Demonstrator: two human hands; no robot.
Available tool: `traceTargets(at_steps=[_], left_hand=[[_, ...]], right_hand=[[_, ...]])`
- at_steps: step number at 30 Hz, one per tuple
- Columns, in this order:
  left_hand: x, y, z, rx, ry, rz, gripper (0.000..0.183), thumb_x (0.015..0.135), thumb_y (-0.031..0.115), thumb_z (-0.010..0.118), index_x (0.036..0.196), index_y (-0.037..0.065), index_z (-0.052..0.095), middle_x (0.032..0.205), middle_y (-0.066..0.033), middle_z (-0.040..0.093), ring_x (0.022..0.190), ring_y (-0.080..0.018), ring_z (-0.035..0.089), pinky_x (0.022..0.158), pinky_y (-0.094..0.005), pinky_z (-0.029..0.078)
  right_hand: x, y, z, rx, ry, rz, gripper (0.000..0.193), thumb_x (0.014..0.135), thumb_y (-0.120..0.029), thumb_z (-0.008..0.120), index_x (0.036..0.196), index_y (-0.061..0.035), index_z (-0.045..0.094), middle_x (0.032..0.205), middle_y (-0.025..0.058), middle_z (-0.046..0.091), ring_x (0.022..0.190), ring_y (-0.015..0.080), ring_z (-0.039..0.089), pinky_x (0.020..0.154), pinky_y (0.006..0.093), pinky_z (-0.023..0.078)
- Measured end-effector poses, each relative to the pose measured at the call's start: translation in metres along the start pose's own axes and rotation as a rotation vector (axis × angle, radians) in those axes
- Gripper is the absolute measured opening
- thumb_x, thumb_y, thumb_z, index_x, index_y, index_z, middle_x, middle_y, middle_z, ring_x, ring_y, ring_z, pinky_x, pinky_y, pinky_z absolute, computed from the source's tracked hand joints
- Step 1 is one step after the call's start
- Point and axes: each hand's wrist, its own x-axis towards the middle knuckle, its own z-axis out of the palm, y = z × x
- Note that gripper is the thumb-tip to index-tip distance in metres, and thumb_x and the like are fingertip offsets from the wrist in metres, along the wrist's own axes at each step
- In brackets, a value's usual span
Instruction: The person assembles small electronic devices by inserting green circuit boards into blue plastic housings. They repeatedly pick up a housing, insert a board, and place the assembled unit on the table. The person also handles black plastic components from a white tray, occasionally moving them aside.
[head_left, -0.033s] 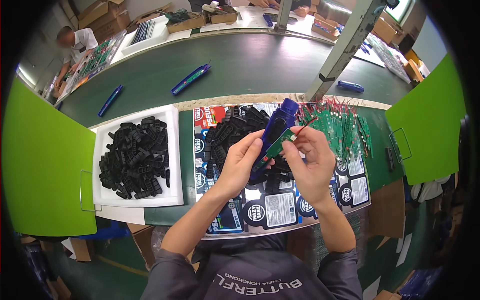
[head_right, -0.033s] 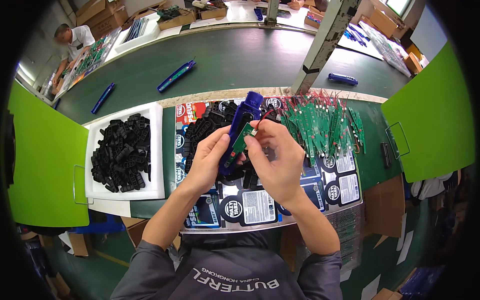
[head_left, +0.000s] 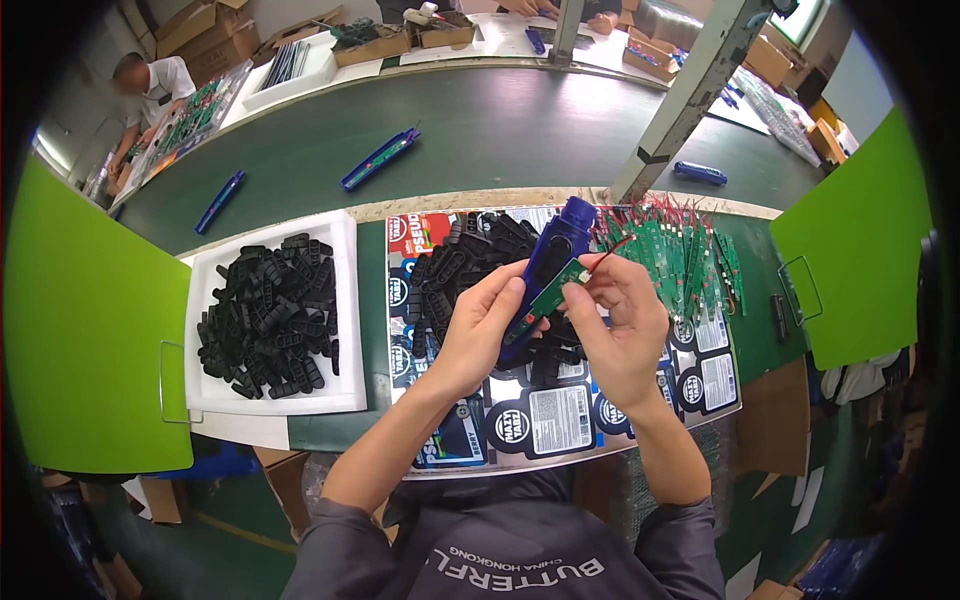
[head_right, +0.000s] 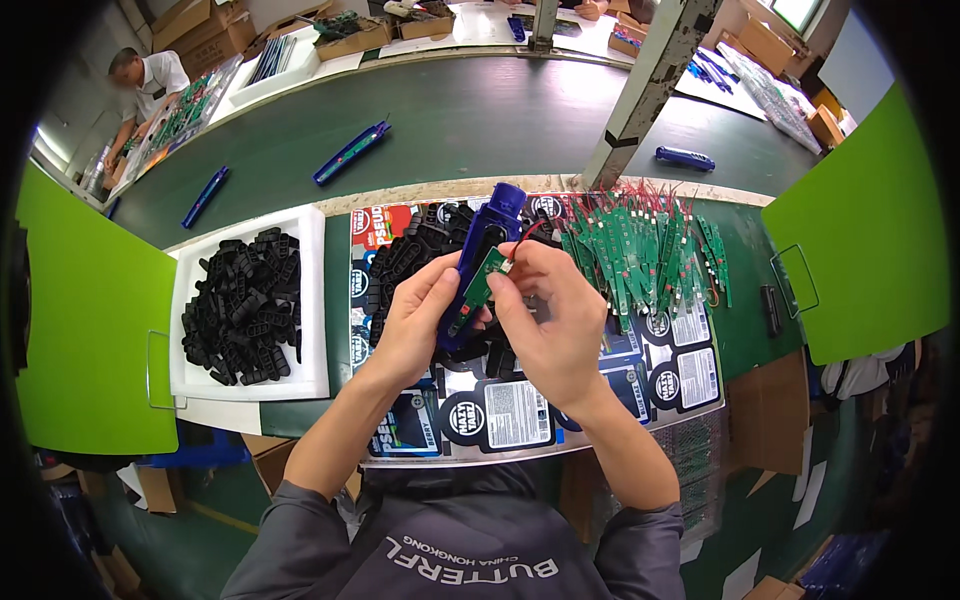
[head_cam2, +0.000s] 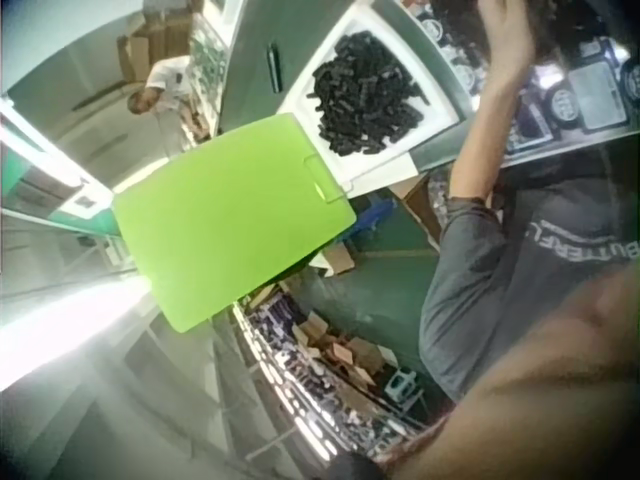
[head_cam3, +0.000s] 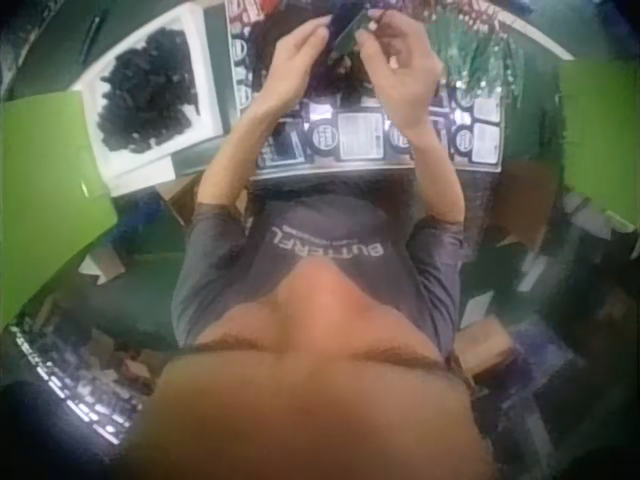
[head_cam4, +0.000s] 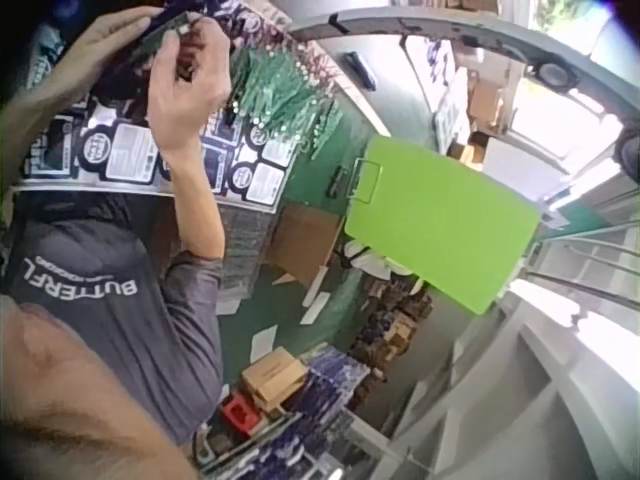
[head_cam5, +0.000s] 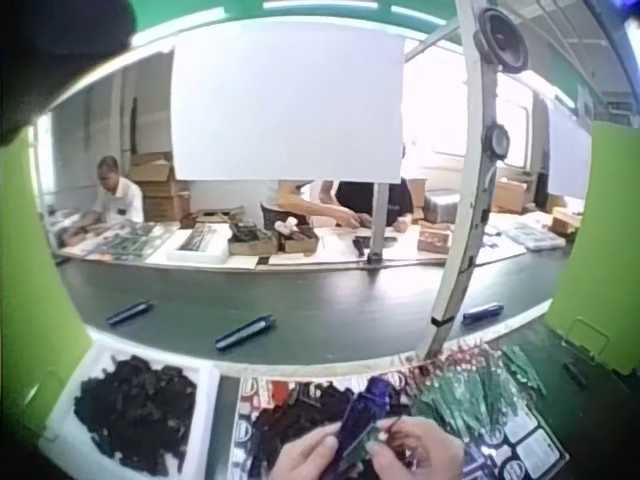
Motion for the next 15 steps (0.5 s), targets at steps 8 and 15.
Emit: traceTargets(at_steps=[8, 15], left_hand=[[0.0009, 0.0006, -0.0018, 0.01, -0.014, -0.001, 0.043, 0.116, 0.027, 0.049, 0.149, 0.001, 0.057, 0.112, -0.0077, 0.073, 0.091, -0.0131, 0.074, 0.082, -0.0293, 0.063], [0.0022, -0.0014, -0.0012, 0.034, -0.03, -0.01, 0.042, 0.116, 0.027, 0.05, 0.148, 0.001, 0.057, 0.115, -0.0083, 0.074, 0.093, -0.0142, 0.075, 0.083, -0.0293, 0.063]], right_hand=[[0.001, -0.0006, 0.0001, -0.007, -0.006, 0.035, 0.028, 0.097, 0.005, 0.071, 0.125, 0.0062, 0.065, 0.098, 0.0094, 0.071, 0.083, 0.0124, 0.072, 0.074, 0.0273, 0.059], [0.0086, -0.0011, -0.0044, 0.002, -0.035, 0.099, 0.027, 0.096, 0.003, 0.072, 0.123, 0.006, 0.066, 0.094, 0.0101, 0.071, 0.08, 0.013, 0.072, 0.072, 0.0276, 0.059]])
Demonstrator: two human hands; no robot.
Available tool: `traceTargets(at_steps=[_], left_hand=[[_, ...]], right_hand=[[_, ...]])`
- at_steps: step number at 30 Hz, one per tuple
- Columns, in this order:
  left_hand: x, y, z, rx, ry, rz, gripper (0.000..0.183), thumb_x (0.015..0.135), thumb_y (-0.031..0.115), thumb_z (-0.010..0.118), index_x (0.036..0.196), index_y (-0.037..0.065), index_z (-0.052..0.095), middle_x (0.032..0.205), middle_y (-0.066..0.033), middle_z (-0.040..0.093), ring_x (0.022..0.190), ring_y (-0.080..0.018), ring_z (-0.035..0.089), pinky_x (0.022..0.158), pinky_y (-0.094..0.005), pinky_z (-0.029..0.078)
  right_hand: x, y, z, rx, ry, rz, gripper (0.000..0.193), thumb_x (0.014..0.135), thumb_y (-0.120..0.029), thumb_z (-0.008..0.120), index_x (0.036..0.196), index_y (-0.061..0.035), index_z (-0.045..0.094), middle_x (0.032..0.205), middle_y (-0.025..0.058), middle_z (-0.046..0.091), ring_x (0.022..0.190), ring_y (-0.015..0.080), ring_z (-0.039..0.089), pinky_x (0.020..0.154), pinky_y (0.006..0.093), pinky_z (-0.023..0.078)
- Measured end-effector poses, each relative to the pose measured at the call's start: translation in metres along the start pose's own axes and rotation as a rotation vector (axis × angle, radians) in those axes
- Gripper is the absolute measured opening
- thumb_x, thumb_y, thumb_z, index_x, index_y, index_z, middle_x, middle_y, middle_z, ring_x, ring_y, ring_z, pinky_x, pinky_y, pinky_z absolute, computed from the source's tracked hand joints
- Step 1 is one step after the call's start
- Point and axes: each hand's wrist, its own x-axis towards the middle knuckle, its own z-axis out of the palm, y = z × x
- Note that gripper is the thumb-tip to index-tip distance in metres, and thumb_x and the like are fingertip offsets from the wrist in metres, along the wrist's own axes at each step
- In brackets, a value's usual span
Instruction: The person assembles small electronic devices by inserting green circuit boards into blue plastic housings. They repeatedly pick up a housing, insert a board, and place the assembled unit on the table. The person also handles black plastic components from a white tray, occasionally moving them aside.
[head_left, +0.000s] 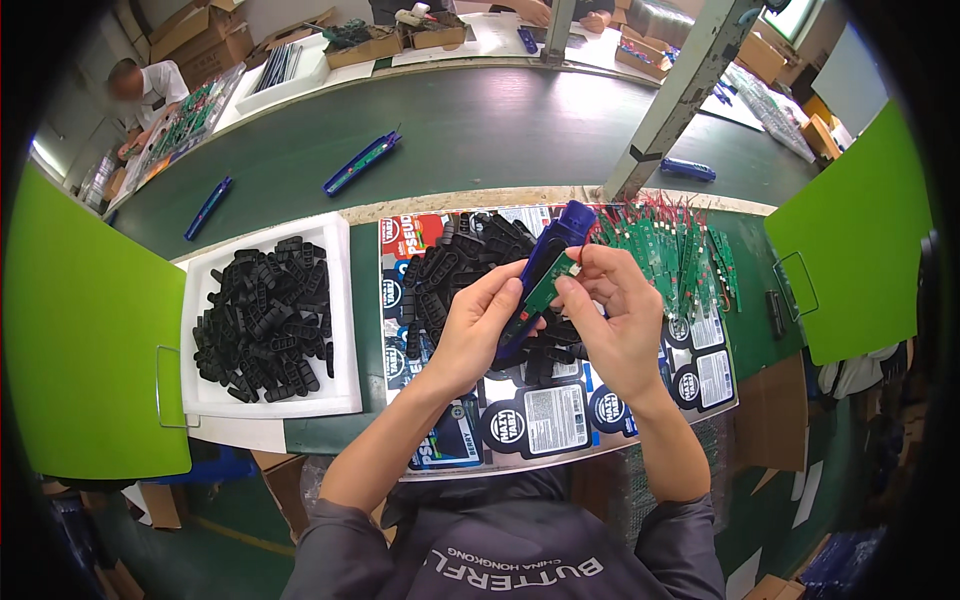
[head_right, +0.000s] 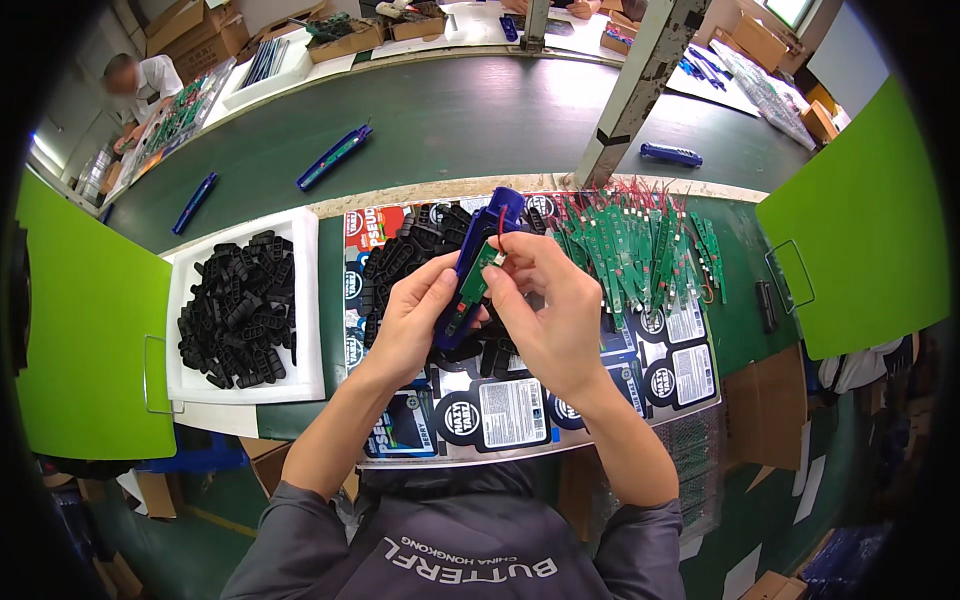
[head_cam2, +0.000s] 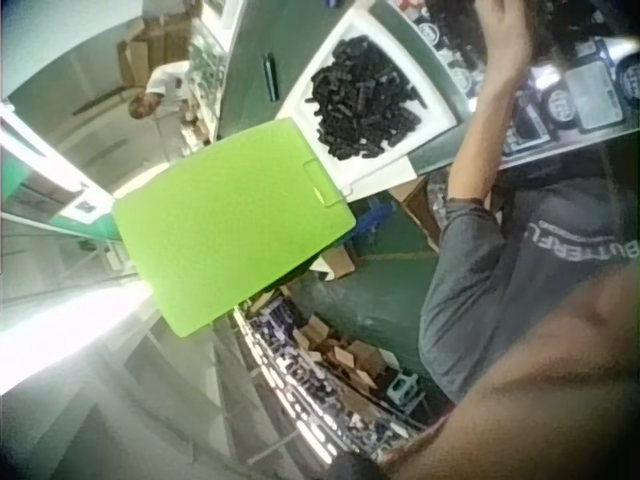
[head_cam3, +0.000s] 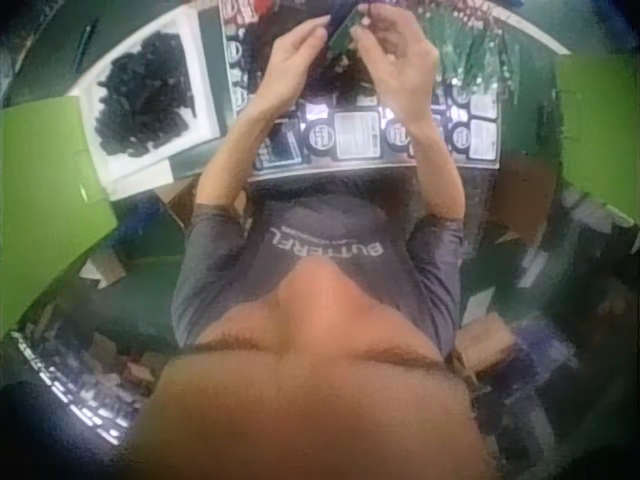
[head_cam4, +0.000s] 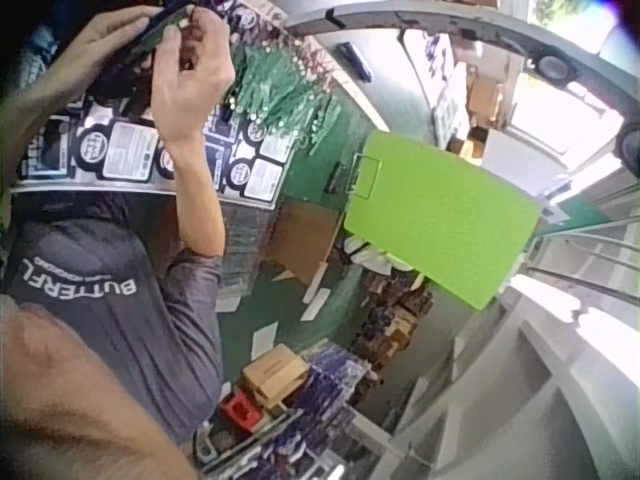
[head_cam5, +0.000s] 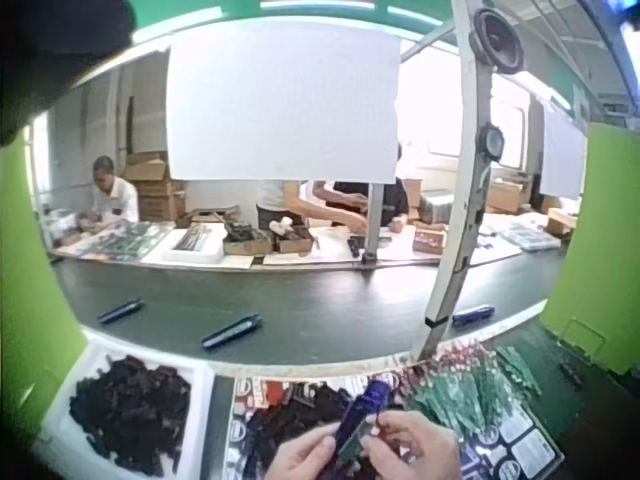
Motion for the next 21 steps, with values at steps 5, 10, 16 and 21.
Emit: traceTargets(at_steps=[5, 10, 16, 21], left_hand=[[0.002, -0.005, 0.001, -0.037, -0.016, -0.01, 0.042, 0.115, 0.027, 0.051, 0.148, 0.002, 0.058, 0.115, -0.0081, 0.074, 0.093, -0.0146, 0.075, 0.084, -0.0297, 0.063], [0.003, -0.008, 0.004, -0.074, -0.037, -0.035, 0.04, 0.115, 0.027, 0.051, 0.146, 0.001, 0.059, 0.113, -0.0083, 0.074, 0.092, -0.0155, 0.074, 0.083, -0.0313, 0.063], [0.007, -0.009, 0.003, -0.139, -0.034, -0.062, 0.039, 0.115, 0.026, 0.051, 0.144, 0.001, 0.06, 0.112, -0.0087, 0.074, 0.091, -0.0168, 0.075, 0.081, -0.0324, 0.063], [0.008, -0.01, 0.007, -0.118, -0.022, -0.063, 0.04, 0.115, 0.026, 0.051, 0.145, 0.001, 0.059, 0.111, -0.0087, 0.075, 0.089, -0.0161, 0.075, 0.081, -0.0319, 0.063]], right_hand=[[0.003, -0.008, -0.003, -0.038, -0.044, 0.034, 0.026, 0.096, 0.002, 0.073, 0.121, 0.0055, 0.068, 0.092, 0.0103, 0.072, 0.077, 0.0137, 0.073, 0.071, 0.0282, 0.059], [0.005, -0.008, -0.009, -0.086, -0.077, 0.032, 0.026, 0.095, 0.002, 0.073, 0.121, 0.0053, 0.068, 0.09, 0.011, 0.074, 0.076, 0.0139, 0.073, 0.071, 0.0288, 0.059], [0.005, -0.003, -0.013, -0.085, -0.042, 0.039, 0.025, 0.095, 0.001, 0.074, 0.119, 0.0053, 0.069, 0.089, 0.011, 0.075, 0.076, 0.0141, 0.074, 0.07, 0.0289, 0.059], [0.007, 0.0, -0.012, -0.149, -0.048, -0.031, 0.026, 0.094, 0.002, 0.075, 0.119, 0.005, 0.07, 0.087, 0.01, 0.074, 0.076, 0.0138, 0.073, 0.069, 0.0283, 0.058]])
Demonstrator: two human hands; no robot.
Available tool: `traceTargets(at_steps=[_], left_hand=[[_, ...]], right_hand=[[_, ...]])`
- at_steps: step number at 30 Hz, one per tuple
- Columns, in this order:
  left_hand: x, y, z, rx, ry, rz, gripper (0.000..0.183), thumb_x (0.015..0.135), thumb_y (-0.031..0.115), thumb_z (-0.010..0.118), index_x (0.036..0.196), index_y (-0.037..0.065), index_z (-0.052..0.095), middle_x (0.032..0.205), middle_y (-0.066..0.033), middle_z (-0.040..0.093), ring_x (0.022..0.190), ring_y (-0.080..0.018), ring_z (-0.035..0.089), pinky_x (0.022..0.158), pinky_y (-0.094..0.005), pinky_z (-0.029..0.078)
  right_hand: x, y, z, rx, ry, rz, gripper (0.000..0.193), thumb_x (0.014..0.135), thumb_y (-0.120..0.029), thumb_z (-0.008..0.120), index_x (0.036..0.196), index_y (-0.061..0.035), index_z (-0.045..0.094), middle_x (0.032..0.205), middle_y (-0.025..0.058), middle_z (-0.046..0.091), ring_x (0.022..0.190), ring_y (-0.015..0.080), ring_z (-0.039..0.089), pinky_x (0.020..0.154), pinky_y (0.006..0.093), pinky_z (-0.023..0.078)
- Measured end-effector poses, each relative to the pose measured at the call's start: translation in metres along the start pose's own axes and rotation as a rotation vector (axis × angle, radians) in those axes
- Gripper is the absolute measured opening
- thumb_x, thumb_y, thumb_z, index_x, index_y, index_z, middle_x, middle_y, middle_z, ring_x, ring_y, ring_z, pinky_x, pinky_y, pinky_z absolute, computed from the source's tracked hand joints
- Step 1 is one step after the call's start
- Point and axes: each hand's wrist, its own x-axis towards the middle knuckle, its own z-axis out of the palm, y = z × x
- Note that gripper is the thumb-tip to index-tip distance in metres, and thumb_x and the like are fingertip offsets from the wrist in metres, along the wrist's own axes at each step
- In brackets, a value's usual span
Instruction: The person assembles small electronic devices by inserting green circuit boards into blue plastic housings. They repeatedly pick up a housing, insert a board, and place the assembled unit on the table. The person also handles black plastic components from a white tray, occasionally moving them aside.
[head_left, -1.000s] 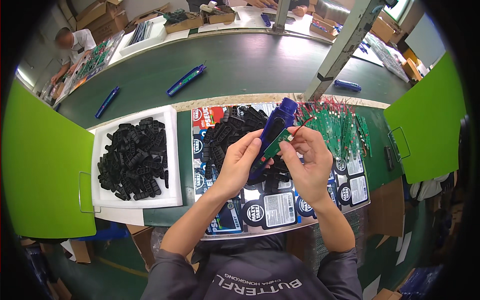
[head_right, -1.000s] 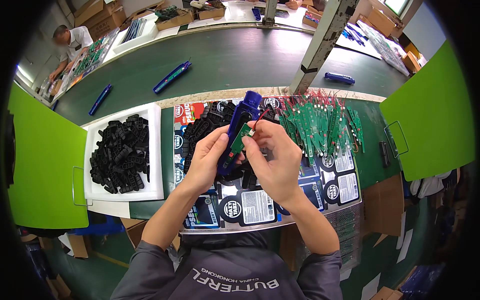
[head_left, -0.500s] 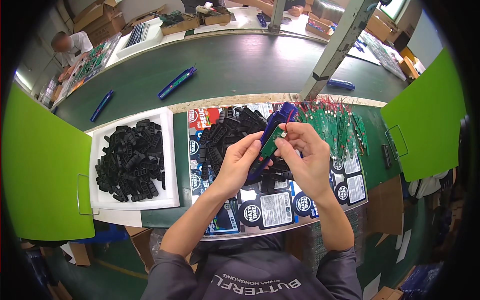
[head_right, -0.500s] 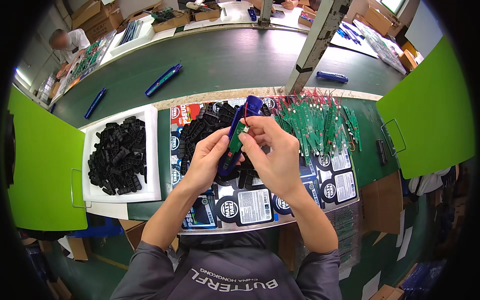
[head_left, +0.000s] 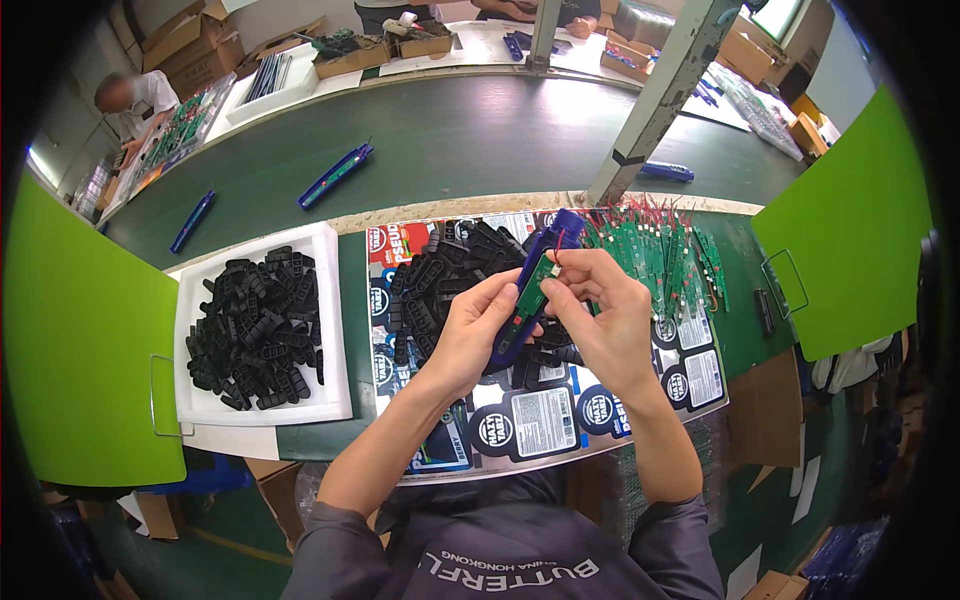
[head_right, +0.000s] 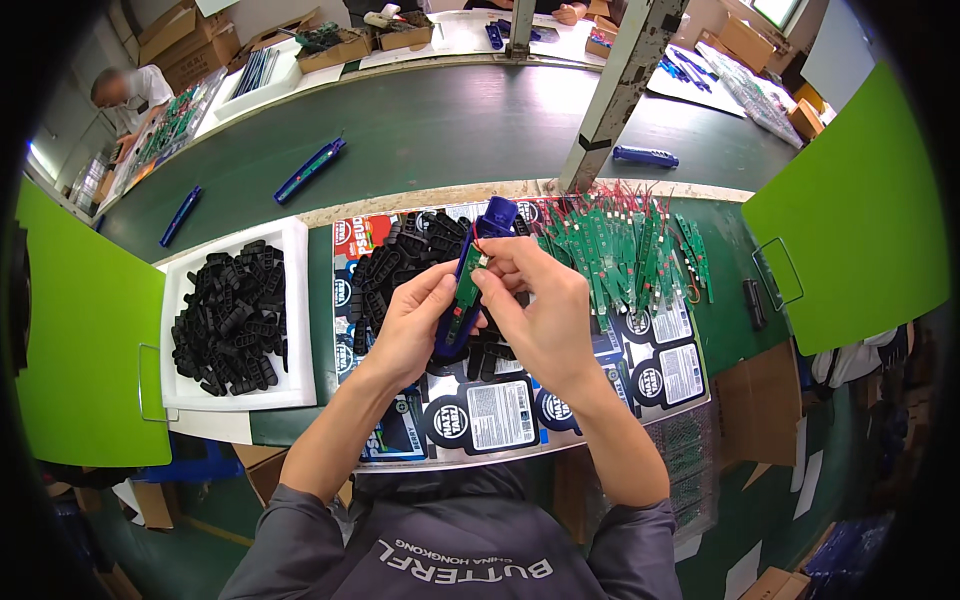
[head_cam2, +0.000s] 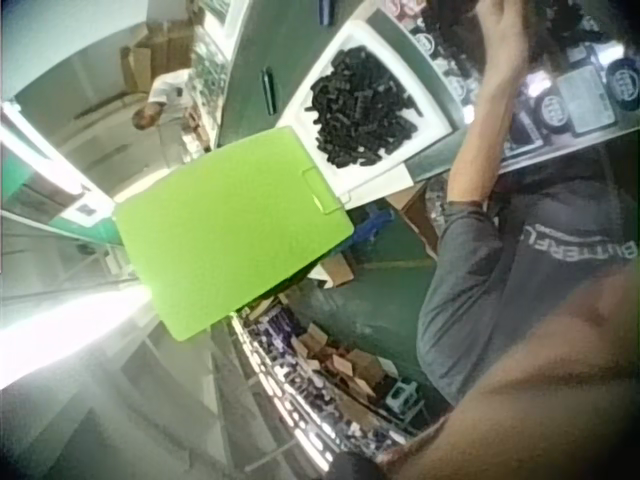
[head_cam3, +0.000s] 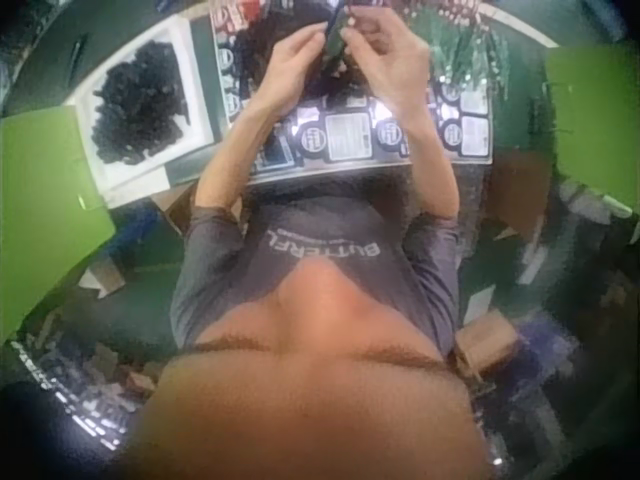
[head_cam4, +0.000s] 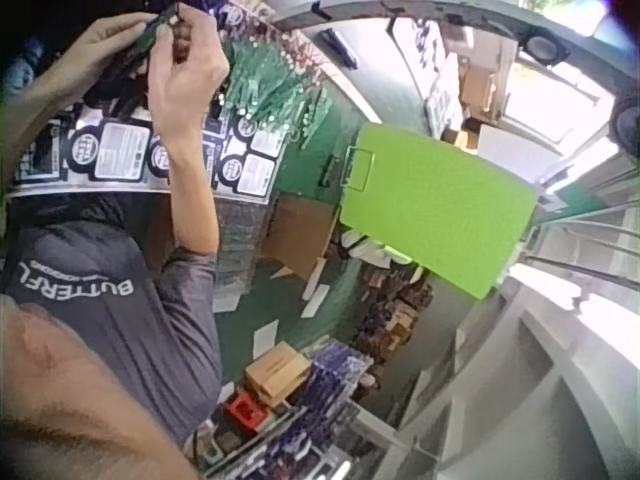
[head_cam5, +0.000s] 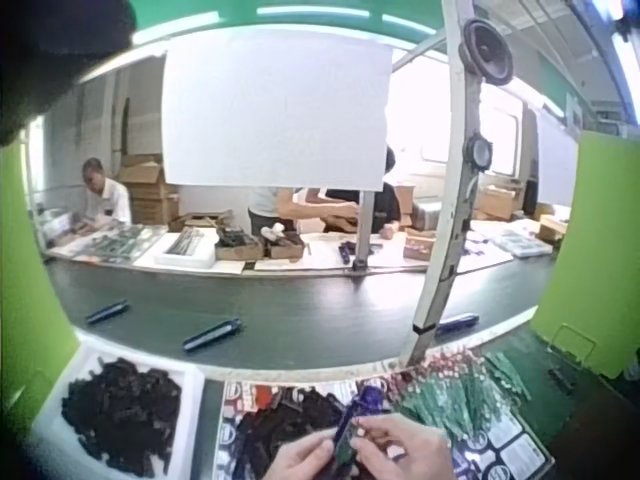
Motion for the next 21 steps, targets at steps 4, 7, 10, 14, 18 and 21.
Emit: traceTargets(at_steps=[4, 7, 10, 14, 18, 21], left_hand=[[-0.001, 0.003, 0.003, 0.034, 0.019, 0.019, 0.041, 0.115, 0.026, 0.051, 0.146, 0.001, 0.059, 0.11, -0.0081, 0.074, 0.089, -0.0148, 0.074, 0.081, -0.0311, 0.064], [-0.001, 0.003, 0.004, 0.063, 0.012, 0.043, 0.041, 0.115, 0.026, 0.05, 0.147, 0.001, 0.058, 0.108, -0.0073, 0.074, 0.089, -0.0141, 0.074, 0.081, -0.0306, 0.063], [-0.003, 0.004, 0.007, 0.091, 0.002, 0.052, 0.042, 0.116, 0.026, 0.049, 0.148, 0.0, 0.057, 0.107, -0.0067, 0.073, 0.09, -0.0131, 0.073, 0.081, -0.0296, 0.062], [-0.004, 0.002, 0.011, 0.147, 0.016, 0.078, 0.042, 0.115, 0.024, 0.051, 0.149, 0.0, 0.056, 0.108, -0.0062, 0.072, 0.091, -0.012, 0.071, 0.083, -0.0291, 0.061], [-0.006, -0.002, 0.012, 0.206, 0.005, 0.123, 0.042, 0.111, 0.016, 0.056, 0.15, -0.001, 0.054, 0.11, -0.0059, 0.071, 0.091, -0.011, 0.069, 0.081, -0.0283, 0.058], [-0.007, -0.005, 0.014, 0.229, 0.026, 0.141, 0.042, 0.109, 0.009, 0.056, 0.15, -0.002, 0.053, 0.111, -0.0064, 0.07, 0.091, -0.0109, 0.069, 0.079, -0.0276, 0.057]], right_hand=[[-0.001, -0.003, 0.005, -0.112, 0.081, -0.072, 0.028, 0.092, 0.001, 0.078, 0.119, 0.0022, 0.072, 0.086, 0.0074, 0.068, 0.071, 0.013, 0.066, 0.064, 0.0282, 0.054], [0.001, 0.0, 0.006, -0.278, 0.147, -0.163, 0.031, 0.09, -0.001, 0.08, 0.119, -0.0013, 0.072, 0.094, 0.0057, 0.058, 0.072, 0.0136, 0.057, 0.063, 0.0292, 0.049], [0.001, 0.008, 0.008, -0.324, 0.199, -0.147, 0.03, 0.089, -0.002, 0.081, 0.118, -0.0014, 0.071, 0.099, 0.0059, 0.054, 0.077, 0.0139, 0.054, 0.067, 0.03, 0.048], [0.001, 0.016, 0.016, -0.273, 0.297, -0.204, 0.031, 0.088, -0.001, 0.08, 0.116, -0.0022, 0.069, 0.099, 0.0055, 0.054, 0.075, 0.0127, 0.052, 0.067, 0.0281, 0.043], [-0.002, 0.027, 0.017, -0.125, 0.289, -0.07, 0.05, 0.089, 0.003, 0.078, 0.134, -0.0024, 0.055, 0.1, 0.0043, 0.052, 0.079, 0.0117, 0.054, 0.07, 0.0293, 0.047], [-0.003, 0.03, 0.02, -0.015, 0.277, -0.007, 0.06, 0.089, 0.004, 0.078, 0.141, -0.0022, 0.046, 0.099, 0.0026, 0.052, 0.079, 0.0086, 0.054, 0.068, 0.0264, 0.045]])
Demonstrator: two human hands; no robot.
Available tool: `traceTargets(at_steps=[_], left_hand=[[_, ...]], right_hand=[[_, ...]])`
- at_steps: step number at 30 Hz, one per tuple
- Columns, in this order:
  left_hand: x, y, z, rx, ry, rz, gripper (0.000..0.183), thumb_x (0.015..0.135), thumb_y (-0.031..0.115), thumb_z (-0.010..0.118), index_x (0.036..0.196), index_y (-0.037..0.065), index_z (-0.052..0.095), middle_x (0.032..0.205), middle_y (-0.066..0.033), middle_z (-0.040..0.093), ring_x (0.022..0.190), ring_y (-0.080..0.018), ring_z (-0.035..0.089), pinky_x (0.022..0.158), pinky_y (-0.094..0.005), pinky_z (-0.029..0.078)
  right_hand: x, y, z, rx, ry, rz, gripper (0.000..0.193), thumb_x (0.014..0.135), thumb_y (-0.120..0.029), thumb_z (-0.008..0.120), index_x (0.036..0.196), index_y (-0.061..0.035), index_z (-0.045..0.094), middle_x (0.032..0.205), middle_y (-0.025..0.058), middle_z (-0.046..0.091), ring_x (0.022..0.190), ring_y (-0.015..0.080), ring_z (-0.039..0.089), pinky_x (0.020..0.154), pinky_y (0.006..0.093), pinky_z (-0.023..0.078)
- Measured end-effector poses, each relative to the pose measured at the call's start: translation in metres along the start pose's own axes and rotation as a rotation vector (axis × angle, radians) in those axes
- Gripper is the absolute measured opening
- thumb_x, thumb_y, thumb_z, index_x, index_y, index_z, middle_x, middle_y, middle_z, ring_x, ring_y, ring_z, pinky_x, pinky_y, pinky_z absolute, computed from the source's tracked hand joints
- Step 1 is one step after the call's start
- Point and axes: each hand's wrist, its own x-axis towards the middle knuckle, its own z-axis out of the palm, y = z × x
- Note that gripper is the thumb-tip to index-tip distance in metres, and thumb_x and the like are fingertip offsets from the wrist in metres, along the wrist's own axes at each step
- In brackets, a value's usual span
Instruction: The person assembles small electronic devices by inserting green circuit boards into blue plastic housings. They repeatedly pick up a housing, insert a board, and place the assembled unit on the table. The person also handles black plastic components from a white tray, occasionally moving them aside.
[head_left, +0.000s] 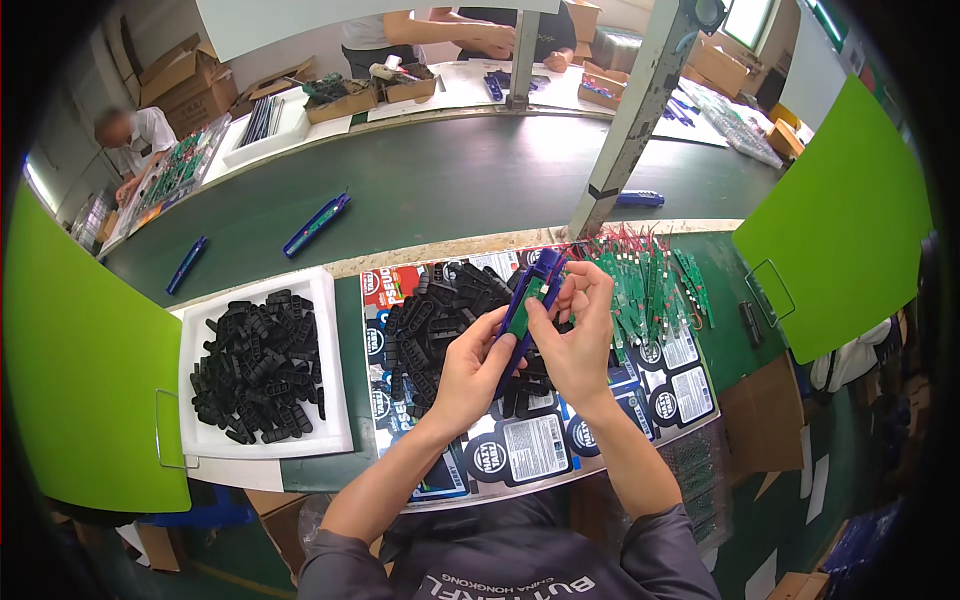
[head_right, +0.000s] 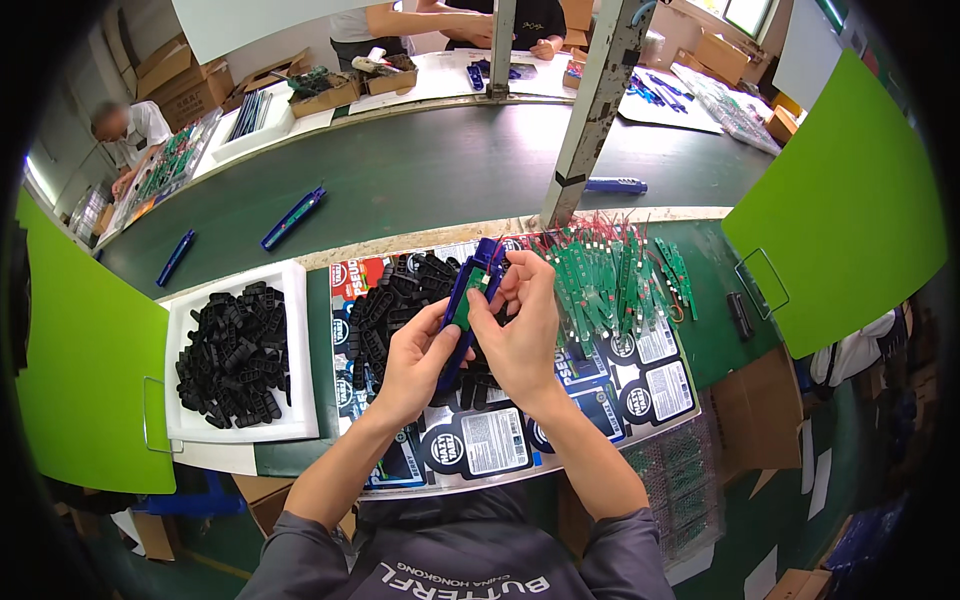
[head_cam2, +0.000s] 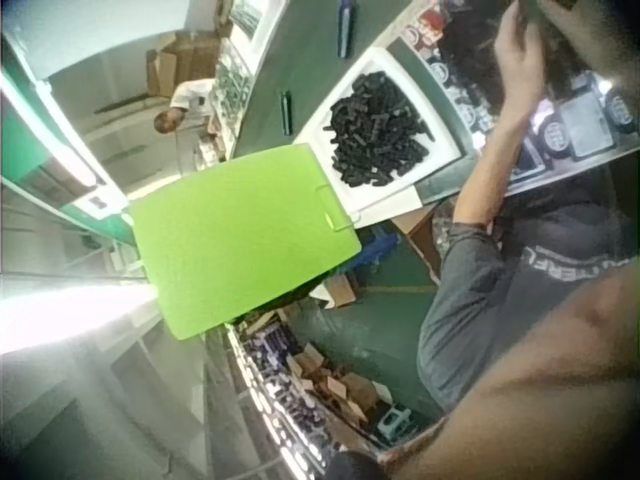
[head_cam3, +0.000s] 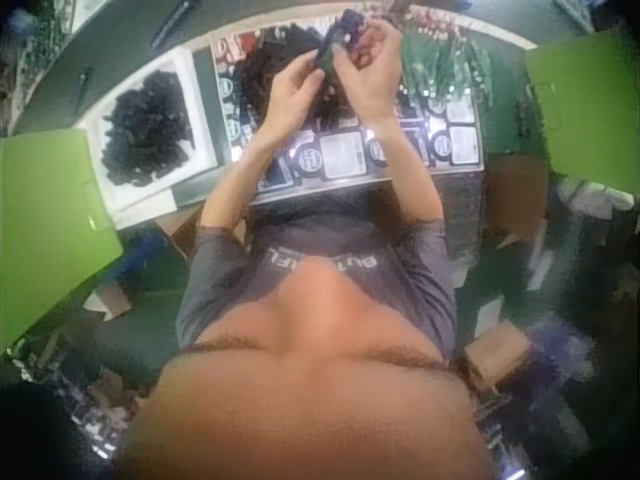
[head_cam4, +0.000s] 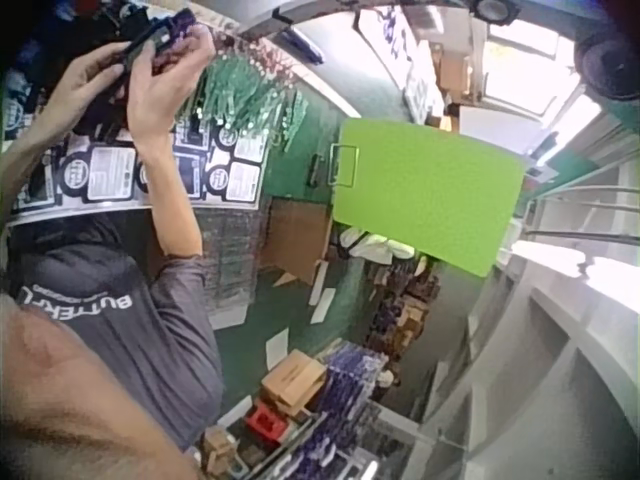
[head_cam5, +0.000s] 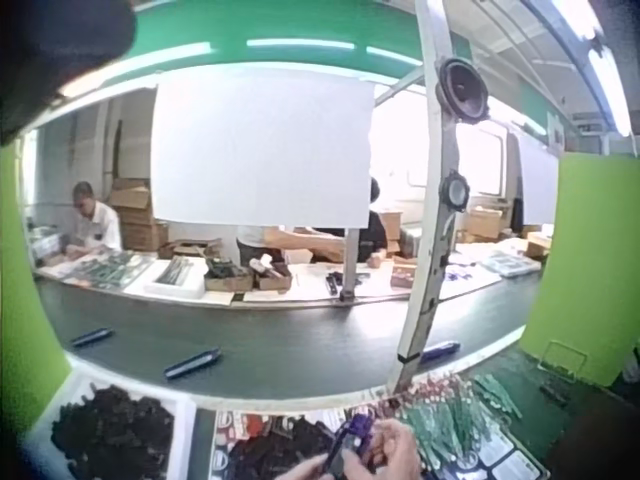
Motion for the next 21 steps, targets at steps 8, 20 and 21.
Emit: traceTargets(at_steps=[8, 20, 21], left_hand=[[-0.002, 0.004, 0.0, 0.076, 0.031, 0.018, 0.042, 0.11, 0.008, 0.055, 0.15, -0.002, 0.056, 0.105, -0.0042, 0.071, 0.084, -0.0093, 0.068, 0.075, -0.0257, 0.056], [0.029, 0.024, -0.036, 0.161, 0.217, 0.099, 0.039, 0.109, 0.008, 0.056, 0.146, -0.002, 0.06, 0.106, -0.0077, 0.073, 0.082, -0.0106, 0.069, 0.073, -0.0253, 0.057], [0.034, 0.031, -0.045, 0.183, 0.233, 0.117, 0.039, 0.109, 0.007, 0.056, 0.146, -0.001, 0.06, 0.107, -0.0082, 0.074, 0.082, -0.0108, 0.069, 0.073, -0.0254, 0.057]], right_hand=[[0.004, -0.007, 0.001, 0.12, -0.032, 0.097, 0.06, 0.091, 0.004, 0.077, 0.142, -0.0019, 0.045, 0.098, 0.0019, 0.056, 0.076, 0.0055, 0.054, 0.062, 0.0229, 0.044], [0.02, 0.023, -0.026, -0.077, -0.086, 0.029, 0.027, 0.097, -0.008, 0.075, 0.121, 0.0012, 0.068, 0.087, 0.0048, 0.067, 0.071, 0.0114, 0.063, 0.065, 0.0278, 0.051], [0.02, 0.034, -0.031, -0.172, -0.127, -0.01, 0.025, 0.096, -0.008, 0.075, 0.118, 0.0005, 0.069, 0.088, 0.0062, 0.067, 0.07, 0.0143, 0.065, 0.065, 0.03, 0.052]])
